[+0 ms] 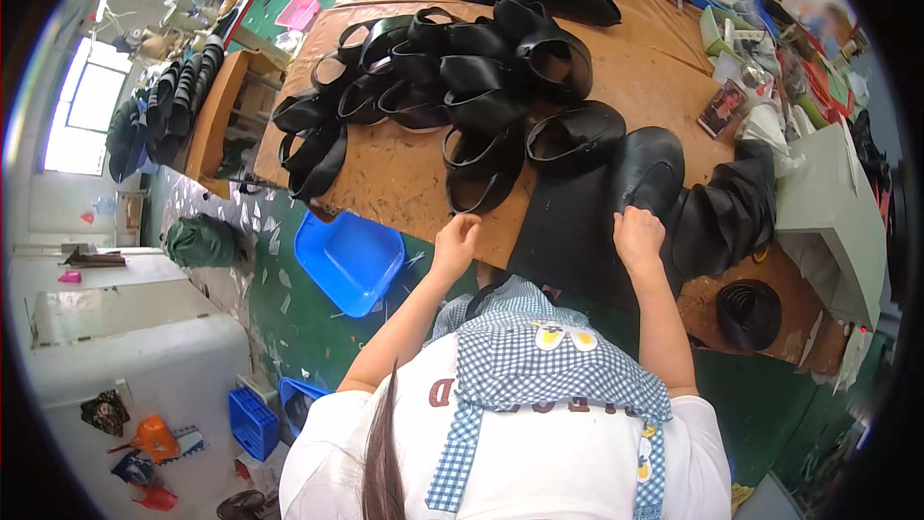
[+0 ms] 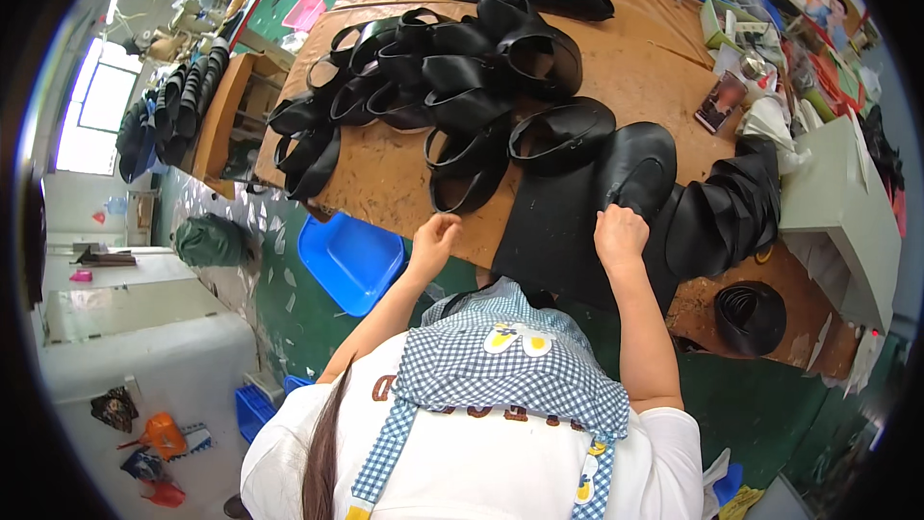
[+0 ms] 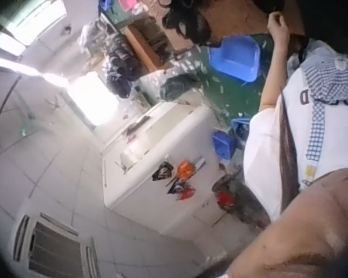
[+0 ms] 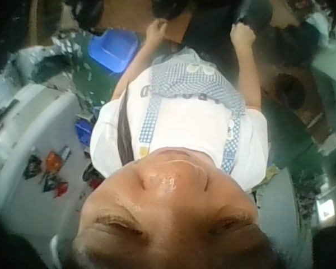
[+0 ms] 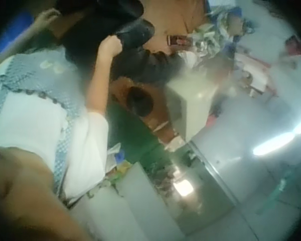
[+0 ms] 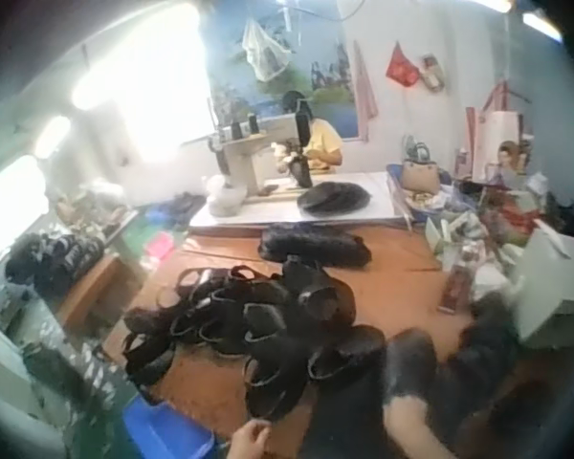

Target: The person works at a workbench, taking shoe uppers one by one and folding and pressing their edges together by hand.

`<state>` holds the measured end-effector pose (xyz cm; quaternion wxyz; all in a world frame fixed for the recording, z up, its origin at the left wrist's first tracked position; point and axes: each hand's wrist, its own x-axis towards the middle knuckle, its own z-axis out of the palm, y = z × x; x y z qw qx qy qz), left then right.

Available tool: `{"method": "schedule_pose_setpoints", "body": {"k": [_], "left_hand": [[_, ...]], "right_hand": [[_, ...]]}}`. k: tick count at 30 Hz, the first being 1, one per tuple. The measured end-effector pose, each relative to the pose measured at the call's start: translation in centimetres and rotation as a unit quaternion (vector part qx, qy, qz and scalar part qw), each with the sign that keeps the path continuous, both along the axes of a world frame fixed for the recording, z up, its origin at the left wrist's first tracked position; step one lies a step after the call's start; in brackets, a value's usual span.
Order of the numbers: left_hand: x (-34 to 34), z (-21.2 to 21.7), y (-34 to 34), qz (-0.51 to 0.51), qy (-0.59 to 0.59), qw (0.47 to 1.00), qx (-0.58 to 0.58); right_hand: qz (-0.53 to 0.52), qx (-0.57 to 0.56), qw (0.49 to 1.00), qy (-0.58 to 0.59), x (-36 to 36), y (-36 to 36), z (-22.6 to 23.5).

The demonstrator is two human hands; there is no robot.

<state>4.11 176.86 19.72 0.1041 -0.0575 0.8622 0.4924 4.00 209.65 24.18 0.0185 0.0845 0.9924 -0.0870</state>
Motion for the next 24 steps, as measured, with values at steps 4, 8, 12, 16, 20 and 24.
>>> {"method": "schedule_pose_setpoints", "body": {"k": [4, 8, 12, 16, 20, 24], "left_hand": [[-4.7, 2.9, 2.4, -0.082, 0.342, 0.920, -0.172], [-12.0, 2.2, 4.1, -0.102, 0.292, 0.882, -0.357], [-16.8, 4.4, 4.0, -0.263, 0.064, 0.865, -0.424], [-18.3, 11.3, 0.8, -0.378, 0.109, 0.828, -0.399], [-17.4, 13.2, -1.4, -0.534, 0.095, 0.721, -0.431], [-14.5, 16.6, -1.8, -0.548, 0.112, 0.739, -0.374]], "right_hand": [[0.021, -0.050, 0.998, 0.017, 1.2, -2.4, 1.6], [0.102, -0.129, 0.986, -0.001, 3.1, -6.4, 2.4], [0.117, -0.173, 0.978, 0.018, 4.9, -7.5, 1.5], [0.033, -0.291, 0.956, 0.022, 6.2, -7.1, 2.5], [-0.012, -0.330, 0.944, 0.019, 5.8, -8.1, 3.9], [0.031, -0.378, 0.924, 0.044, 3.9, -10.3, 7.7]]}}
